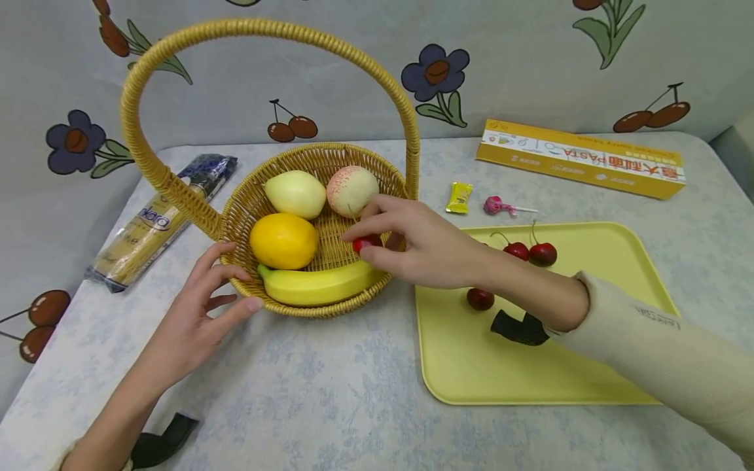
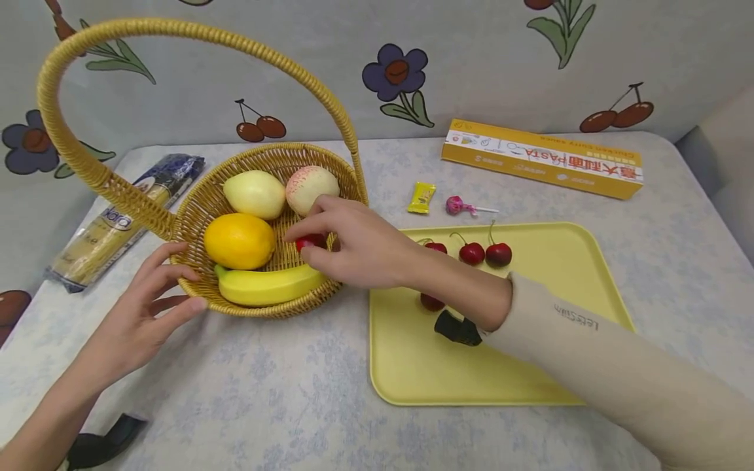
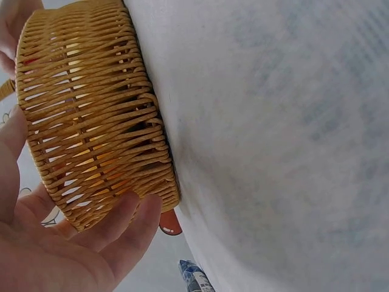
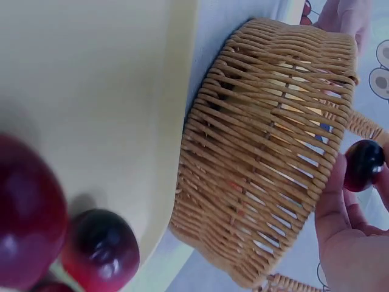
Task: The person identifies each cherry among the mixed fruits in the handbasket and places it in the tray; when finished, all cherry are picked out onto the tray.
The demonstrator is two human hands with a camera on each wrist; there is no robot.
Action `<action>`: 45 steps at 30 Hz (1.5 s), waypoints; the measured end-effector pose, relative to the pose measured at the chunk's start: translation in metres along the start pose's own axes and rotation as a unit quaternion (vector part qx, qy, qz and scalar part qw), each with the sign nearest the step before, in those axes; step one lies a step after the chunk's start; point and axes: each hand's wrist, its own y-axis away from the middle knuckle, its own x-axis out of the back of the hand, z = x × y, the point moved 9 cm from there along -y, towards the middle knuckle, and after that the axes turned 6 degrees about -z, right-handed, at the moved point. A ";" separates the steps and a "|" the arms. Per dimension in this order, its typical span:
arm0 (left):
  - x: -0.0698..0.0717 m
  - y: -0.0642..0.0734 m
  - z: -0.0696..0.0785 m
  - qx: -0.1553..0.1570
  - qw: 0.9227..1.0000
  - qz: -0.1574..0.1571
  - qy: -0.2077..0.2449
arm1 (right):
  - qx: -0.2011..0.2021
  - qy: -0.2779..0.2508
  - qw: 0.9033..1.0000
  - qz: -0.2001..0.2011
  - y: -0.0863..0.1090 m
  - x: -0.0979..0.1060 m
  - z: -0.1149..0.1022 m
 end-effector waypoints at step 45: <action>0.000 0.000 -0.001 0.010 1.000 0.001 -0.001 | -0.253 0.172 0.952 0.006 0.180 0.053 0.083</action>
